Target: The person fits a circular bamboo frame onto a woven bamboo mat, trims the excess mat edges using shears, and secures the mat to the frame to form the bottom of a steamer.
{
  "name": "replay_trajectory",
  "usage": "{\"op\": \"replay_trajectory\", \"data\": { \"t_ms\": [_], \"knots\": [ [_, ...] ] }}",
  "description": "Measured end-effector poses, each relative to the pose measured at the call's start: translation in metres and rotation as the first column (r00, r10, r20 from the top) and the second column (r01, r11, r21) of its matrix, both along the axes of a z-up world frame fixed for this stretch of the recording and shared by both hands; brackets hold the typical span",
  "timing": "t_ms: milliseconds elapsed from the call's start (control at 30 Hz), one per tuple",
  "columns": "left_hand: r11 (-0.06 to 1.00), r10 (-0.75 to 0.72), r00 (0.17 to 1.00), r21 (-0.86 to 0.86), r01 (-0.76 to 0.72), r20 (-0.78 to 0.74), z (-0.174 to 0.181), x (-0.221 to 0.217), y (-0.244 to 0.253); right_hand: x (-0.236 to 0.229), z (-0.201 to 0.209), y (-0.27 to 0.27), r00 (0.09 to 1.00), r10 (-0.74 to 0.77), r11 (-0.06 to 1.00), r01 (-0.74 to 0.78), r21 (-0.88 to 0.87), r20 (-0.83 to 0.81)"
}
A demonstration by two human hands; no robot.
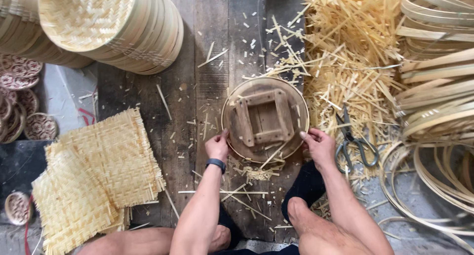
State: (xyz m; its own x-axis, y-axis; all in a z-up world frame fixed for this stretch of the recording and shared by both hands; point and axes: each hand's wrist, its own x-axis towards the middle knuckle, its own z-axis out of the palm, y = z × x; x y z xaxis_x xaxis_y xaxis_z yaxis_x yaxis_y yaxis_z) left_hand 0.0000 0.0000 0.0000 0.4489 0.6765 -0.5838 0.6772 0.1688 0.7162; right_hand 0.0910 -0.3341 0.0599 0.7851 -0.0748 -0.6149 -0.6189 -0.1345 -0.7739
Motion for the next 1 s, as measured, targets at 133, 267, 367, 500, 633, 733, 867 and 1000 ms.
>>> {"op": "replay_trajectory", "data": {
  "t_ms": [133,267,367,500,633,733,867,1000],
  "knots": [
    [0.887,0.031,0.995,-0.457,-0.072,-0.096,-0.003,-0.035,-0.025,-0.009,-0.019,-0.009,0.976,-0.037,0.969,0.087,0.231,-0.212],
    [0.799,0.221,0.975,-0.569,-0.192,-0.019,0.01,-0.048,-0.058,-0.016,-0.045,-0.007,0.978,-0.111,0.951,0.156,0.267,-0.175],
    [0.834,0.213,0.975,-0.509,-0.214,-0.06,0.016,-0.045,-0.06,-0.021,-0.061,-0.008,0.983,-0.117,0.953,0.152,0.261,-0.145],
    [0.855,0.2,0.979,-0.479,-0.199,-0.051,0.021,-0.045,-0.062,-0.024,-0.053,-0.006,0.991,-0.085,0.979,0.103,0.176,-0.107],
    [0.983,0.041,0.999,-0.178,-0.038,0.015,0.045,-0.024,-0.059,-0.012,-0.004,0.003,0.976,0.195,0.916,-0.146,-0.374,0.096],
    [0.825,0.268,0.958,-0.489,-0.284,-0.104,0.078,0.004,-0.043,0.002,0.055,0.026,0.943,0.2,0.946,-0.115,-0.303,0.265],
    [0.99,-0.117,0.992,-0.076,0.121,0.055,0.148,0.019,-0.049,0.018,0.126,0.067,0.819,0.366,0.931,-0.315,-0.187,0.442],
    [0.76,-0.504,0.836,0.571,0.311,0.217,0.224,0.03,-0.075,0.04,0.164,0.087,0.942,0.109,0.84,-0.258,0.477,0.318]
  ]
}}
